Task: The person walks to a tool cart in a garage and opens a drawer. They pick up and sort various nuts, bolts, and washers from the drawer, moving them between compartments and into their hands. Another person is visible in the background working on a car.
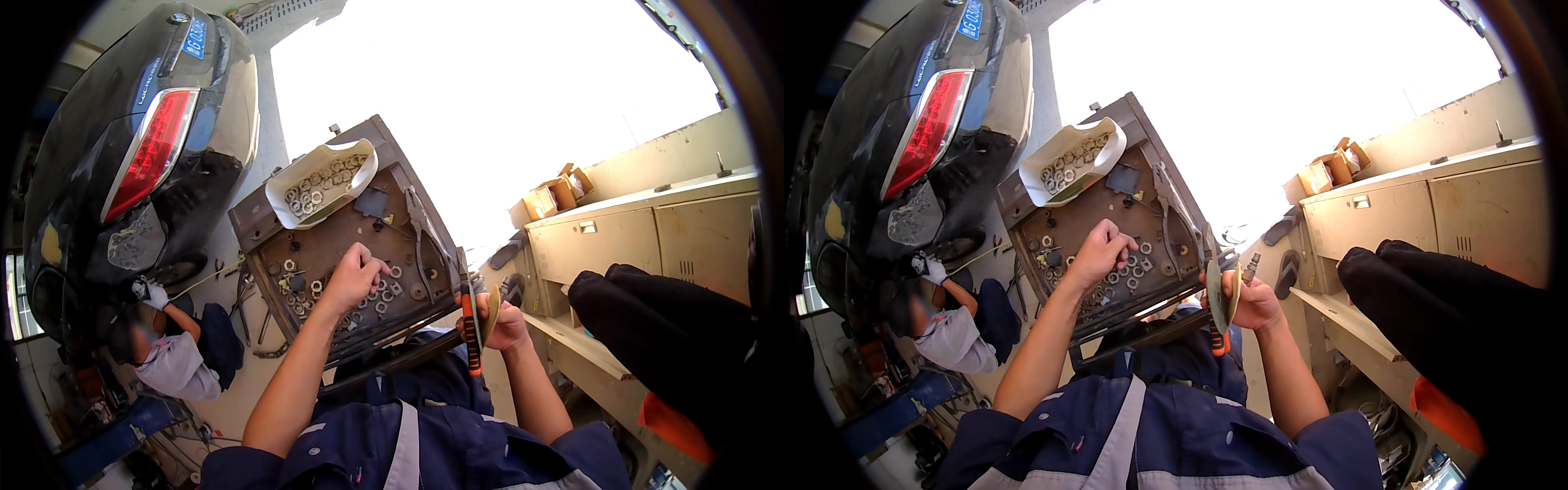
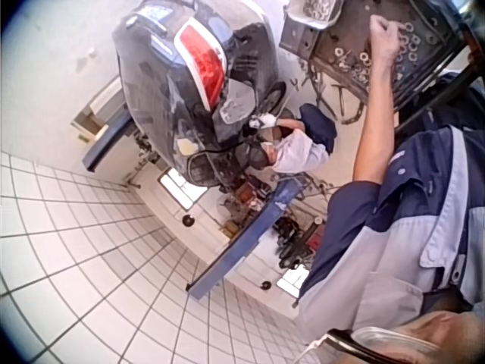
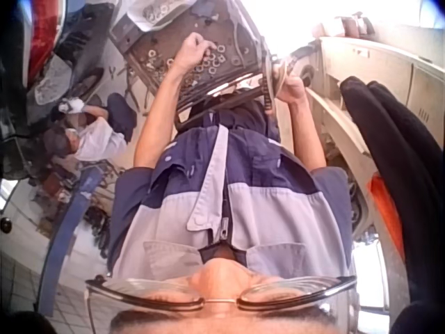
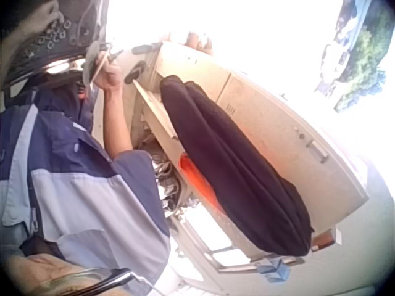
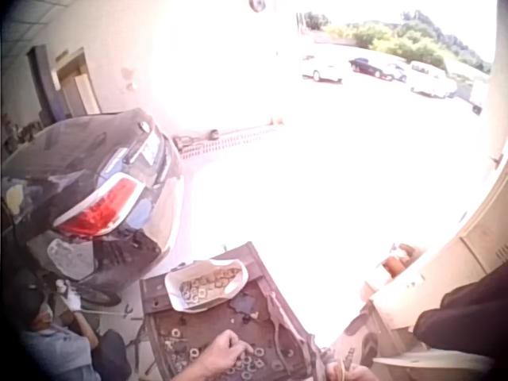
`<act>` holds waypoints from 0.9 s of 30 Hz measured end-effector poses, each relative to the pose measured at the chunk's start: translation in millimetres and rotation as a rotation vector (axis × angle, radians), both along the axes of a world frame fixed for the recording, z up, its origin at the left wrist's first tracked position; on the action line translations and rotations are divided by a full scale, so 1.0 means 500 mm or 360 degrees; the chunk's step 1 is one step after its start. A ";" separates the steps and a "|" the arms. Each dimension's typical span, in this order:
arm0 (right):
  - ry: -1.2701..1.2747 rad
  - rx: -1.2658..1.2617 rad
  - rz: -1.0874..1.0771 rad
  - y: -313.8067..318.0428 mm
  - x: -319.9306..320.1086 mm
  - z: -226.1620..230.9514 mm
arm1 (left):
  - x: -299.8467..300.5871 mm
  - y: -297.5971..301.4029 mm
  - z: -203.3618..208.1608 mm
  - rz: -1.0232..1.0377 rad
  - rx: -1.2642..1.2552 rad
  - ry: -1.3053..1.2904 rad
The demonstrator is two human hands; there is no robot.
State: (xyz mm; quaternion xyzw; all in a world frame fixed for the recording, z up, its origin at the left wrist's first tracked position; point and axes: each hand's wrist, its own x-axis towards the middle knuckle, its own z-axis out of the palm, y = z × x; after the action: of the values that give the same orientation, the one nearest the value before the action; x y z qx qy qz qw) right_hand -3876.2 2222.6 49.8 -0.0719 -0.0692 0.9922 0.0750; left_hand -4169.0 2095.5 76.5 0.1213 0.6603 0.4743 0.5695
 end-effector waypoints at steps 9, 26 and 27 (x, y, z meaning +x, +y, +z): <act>-0.0004 0.0031 0.0006 0.000 -0.002 0.003 | 0.051 0.027 0.042 -0.0956 0.0052 0.1708; 0.0015 -0.0001 0.0003 0.000 -0.003 0.003 | 0.009 -0.054 0.023 -0.0179 -0.0077 0.0234; 0.0012 -0.0006 0.0005 0.000 -0.003 0.004 | 0.017 -0.055 0.025 -0.0320 -0.0142 0.0457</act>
State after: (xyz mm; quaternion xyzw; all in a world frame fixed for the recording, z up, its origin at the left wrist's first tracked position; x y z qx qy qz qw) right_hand -3877.8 2222.7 51.7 -0.0680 -0.0672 0.9927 0.0735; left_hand -4160.7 2068.0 88.8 0.2278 0.7397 0.3631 0.5187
